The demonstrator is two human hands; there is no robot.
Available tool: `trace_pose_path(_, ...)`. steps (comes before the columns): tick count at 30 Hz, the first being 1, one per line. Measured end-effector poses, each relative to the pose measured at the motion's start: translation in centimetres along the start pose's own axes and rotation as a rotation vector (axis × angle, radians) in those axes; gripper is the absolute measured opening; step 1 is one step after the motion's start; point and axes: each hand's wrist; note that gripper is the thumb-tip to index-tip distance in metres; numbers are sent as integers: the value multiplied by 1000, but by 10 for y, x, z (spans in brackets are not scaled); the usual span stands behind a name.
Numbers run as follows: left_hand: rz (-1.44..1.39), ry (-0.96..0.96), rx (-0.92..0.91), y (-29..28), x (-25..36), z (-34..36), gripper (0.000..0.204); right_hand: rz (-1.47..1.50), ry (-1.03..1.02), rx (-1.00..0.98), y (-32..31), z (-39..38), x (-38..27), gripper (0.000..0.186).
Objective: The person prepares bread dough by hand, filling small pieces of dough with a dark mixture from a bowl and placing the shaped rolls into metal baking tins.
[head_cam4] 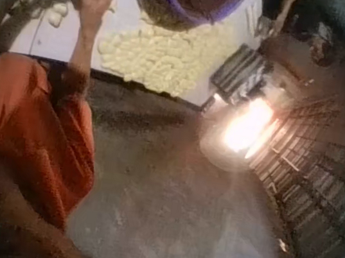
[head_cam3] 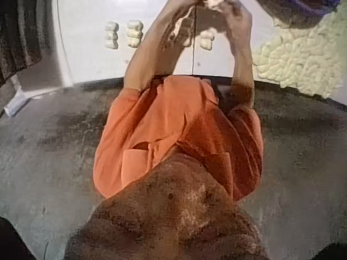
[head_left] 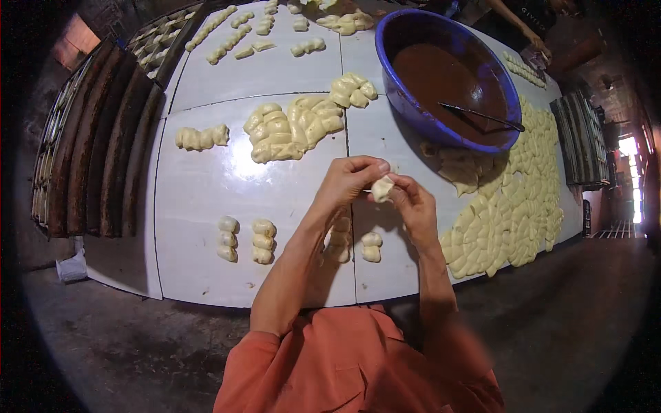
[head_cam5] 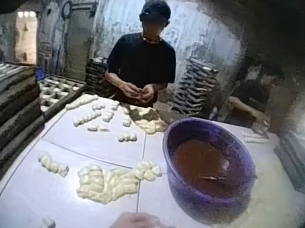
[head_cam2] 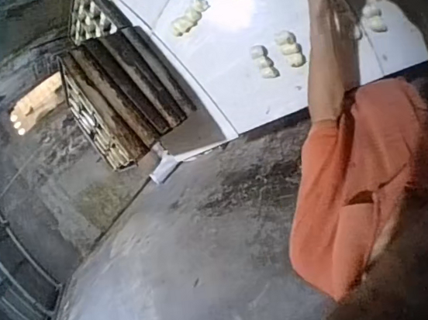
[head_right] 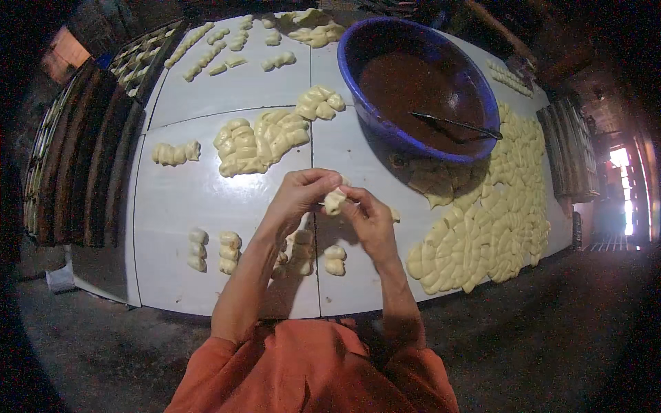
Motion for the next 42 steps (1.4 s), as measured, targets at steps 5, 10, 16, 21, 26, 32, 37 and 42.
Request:
trace_pose_path(5, -78, 61, 12, 9, -3, -11, 37, -377, -624, -62, -12, 10, 17, 29)
trace_pose_path(10, -112, 143, -80, 8, -8, -15, 31, -369, -865, 153, 1, 10, 20, 22)
trace_pose_path(16, -206, 100, -85, 15, -22, -24, 28, -341, -905, 258, 6, 15, 31, 22)
trace_pose_path(21, 65, 227, -24, 17, -32, -25, 31, -432, -735, 322, -2, 20, 34, 21)
trace_pose_path(26, -37, 69, 91, 7, -33, -26, 33, -494, -748, 86, -2, 3, 16, 20)
trace_pose_path(32, 565, 179, 124, 7, -29, -40, 54, -398, -333, -16, -39, -26, 34, 21)
trace_pose_path(37, 639, 246, 349, -30, -24, -42, 55, -710, -114, -255, -43, -28, 42, 22)
trace_pose_path(42, 690, 232, 424, -77, -23, -50, 46, -1062, -409, -263, -31, -29, 31, 21)
Point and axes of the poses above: each hand's wrist, its own z-axis towards the middle knuckle, its own y-axis out of the palm, x = y × z, and after that the axes turned 13 degrees about x, right-handed
